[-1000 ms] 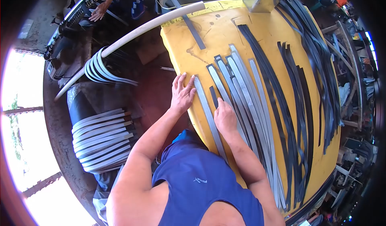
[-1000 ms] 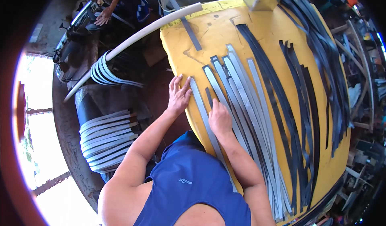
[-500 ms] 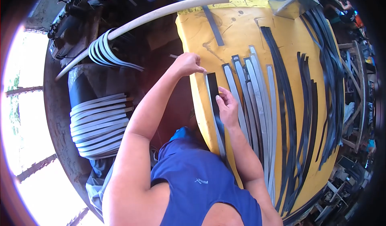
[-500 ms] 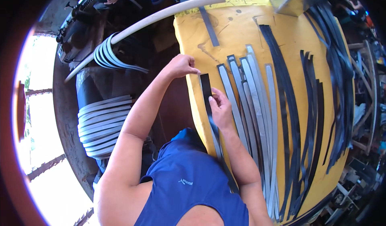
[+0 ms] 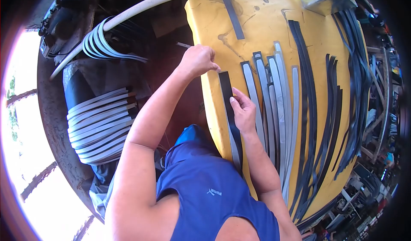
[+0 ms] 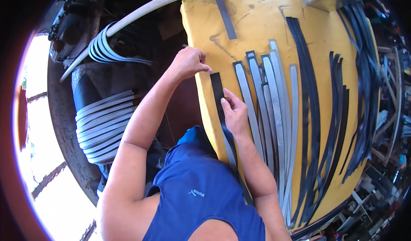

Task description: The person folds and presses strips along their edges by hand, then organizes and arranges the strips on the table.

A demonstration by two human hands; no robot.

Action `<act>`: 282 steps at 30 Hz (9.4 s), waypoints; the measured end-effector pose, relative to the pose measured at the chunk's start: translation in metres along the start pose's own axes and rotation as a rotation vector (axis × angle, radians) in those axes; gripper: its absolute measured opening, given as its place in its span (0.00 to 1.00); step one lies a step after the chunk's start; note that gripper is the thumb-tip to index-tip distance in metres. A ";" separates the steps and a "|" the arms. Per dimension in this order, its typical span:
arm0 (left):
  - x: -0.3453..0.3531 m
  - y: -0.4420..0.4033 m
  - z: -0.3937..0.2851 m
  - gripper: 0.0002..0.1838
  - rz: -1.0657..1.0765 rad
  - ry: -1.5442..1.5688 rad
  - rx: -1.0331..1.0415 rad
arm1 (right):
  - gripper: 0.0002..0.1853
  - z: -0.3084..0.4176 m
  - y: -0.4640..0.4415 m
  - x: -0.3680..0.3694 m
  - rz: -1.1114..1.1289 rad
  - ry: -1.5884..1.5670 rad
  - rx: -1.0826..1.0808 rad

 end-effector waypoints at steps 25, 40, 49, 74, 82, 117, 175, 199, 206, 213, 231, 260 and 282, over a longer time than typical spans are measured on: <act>-0.002 -0.002 0.001 0.21 -0.015 0.039 0.015 | 0.19 -0.001 -0.003 0.002 -0.033 0.042 0.046; -0.003 -0.003 0.001 0.21 -0.004 0.039 0.008 | 0.19 0.003 -0.003 0.002 -0.037 0.072 0.065; -0.002 -0.003 0.001 0.21 -0.010 0.021 0.013 | 0.18 0.008 -0.003 0.001 -0.027 0.121 0.074; 0.000 0.007 -0.013 0.29 -0.062 -0.070 0.018 | 0.18 -0.007 -0.009 -0.002 -0.026 0.051 0.033; 0.004 0.005 -0.009 0.30 -0.051 -0.076 0.005 | 0.14 0.000 -0.011 0.000 -0.038 0.078 0.032; 0.015 0.022 -0.016 0.42 -0.129 -0.221 0.023 | 0.22 -0.002 0.042 -0.017 0.028 0.274 -0.060; 0.070 0.106 -0.061 0.40 -0.308 -0.248 0.125 | 0.25 -0.029 0.101 -0.041 0.018 0.359 -0.037; 0.091 0.133 -0.088 0.50 -0.218 -0.389 0.055 | 0.26 -0.007 0.119 -0.037 0.017 0.537 -0.094; 0.094 0.131 -0.087 0.53 -0.220 -0.416 0.044 | 0.27 -0.046 0.154 -0.059 0.007 0.231 -0.171; 0.096 0.131 -0.086 0.53 -0.227 -0.428 0.044 | 0.22 -0.037 0.164 -0.059 -0.057 0.347 -0.220; 0.103 0.129 -0.077 0.55 -0.277 -0.396 0.103 | 0.20 -0.027 0.164 -0.059 -0.091 0.437 -0.173; 0.127 0.164 -0.109 0.58 -0.161 -0.425 0.209 | 0.25 -0.049 0.231 -0.086 0.054 0.381 -0.040; 0.138 0.159 -0.098 0.61 -0.145 -0.408 0.078 | 0.21 -0.049 0.231 -0.083 -0.047 0.480 -0.157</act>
Point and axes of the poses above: each hand's wrist, its own y-axis away from the middle knuckle, its own x-axis out of the palm, z = x × y, the point moved 7 cm from there along -y, towards the middle knuckle, and after that the axes turned 2 degrees about z, right-handed, at the moved point
